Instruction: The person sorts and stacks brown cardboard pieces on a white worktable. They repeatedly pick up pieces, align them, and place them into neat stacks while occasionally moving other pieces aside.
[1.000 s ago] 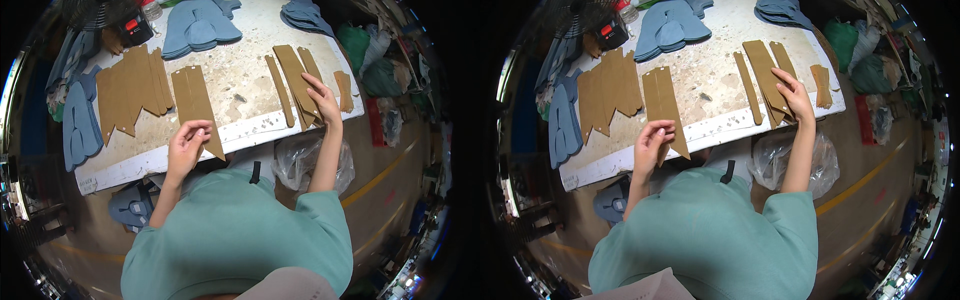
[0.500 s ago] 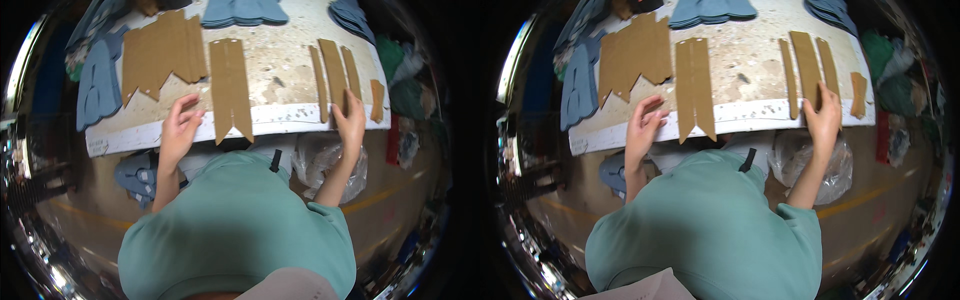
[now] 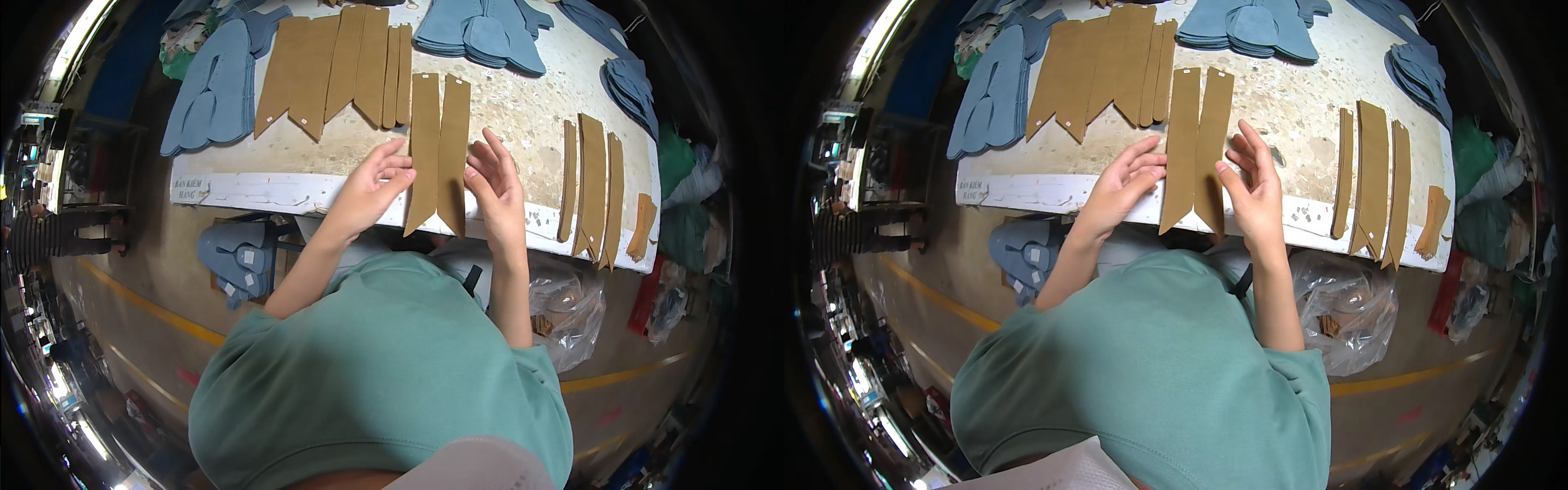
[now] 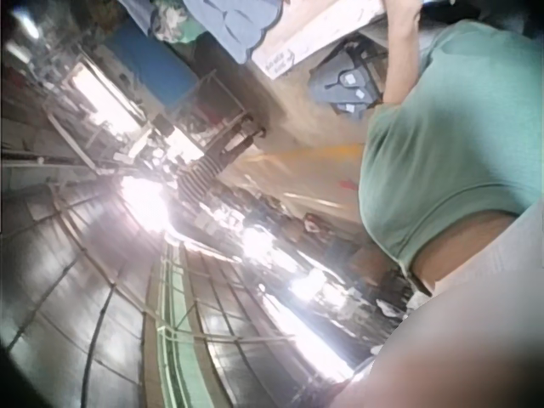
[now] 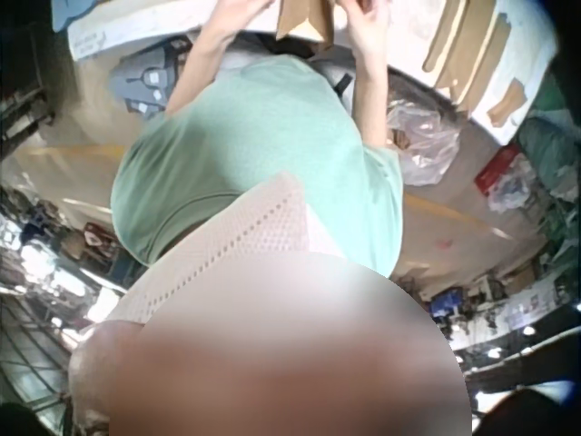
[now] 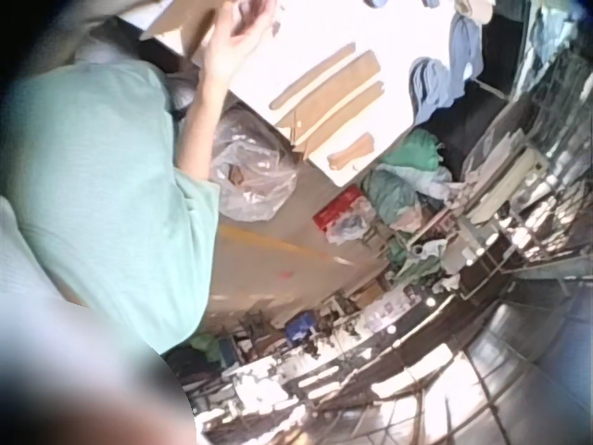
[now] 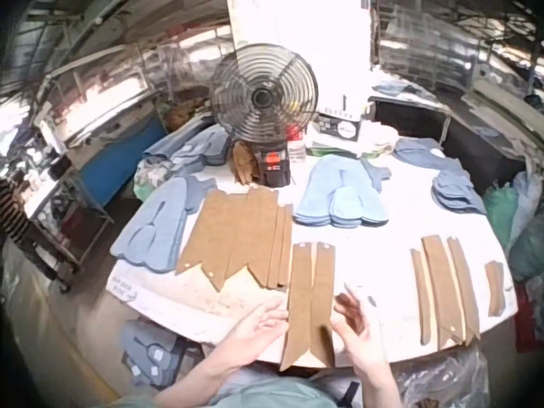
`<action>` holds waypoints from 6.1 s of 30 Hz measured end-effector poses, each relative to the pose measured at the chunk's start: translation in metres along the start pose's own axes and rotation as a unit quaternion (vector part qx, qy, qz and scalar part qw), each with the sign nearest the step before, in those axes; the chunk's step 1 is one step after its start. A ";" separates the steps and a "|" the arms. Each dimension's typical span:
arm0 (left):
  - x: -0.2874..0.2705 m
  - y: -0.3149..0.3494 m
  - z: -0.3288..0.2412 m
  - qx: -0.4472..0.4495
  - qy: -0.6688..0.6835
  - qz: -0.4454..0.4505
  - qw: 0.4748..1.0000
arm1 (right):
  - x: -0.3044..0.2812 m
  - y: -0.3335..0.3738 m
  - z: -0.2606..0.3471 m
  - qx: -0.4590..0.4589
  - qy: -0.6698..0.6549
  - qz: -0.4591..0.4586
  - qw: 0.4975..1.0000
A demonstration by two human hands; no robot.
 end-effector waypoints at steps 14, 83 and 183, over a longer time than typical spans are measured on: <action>0.005 0.024 0.023 -0.051 0.049 0.033 0.997 | 0.005 -0.003 -0.012 0.131 -0.229 0.105 0.959; -0.011 -0.006 -0.035 0.090 -0.083 0.084 0.989 | -0.274 0.077 0.058 -0.008 0.585 -0.415 0.697; 0.010 -0.027 -0.023 0.134 -0.268 0.030 0.954 | -0.039 -0.018 0.011 -0.063 0.172 -0.083 0.980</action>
Point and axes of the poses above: each hand's wrist, its own y-axis away from the middle knuckle, its own x-axis out of the palm, z = x × y, the point moved 10 cm from there along -y, towards the middle knuckle, and after that the axes turned 13 degrees about x, right-handed, at the moved point
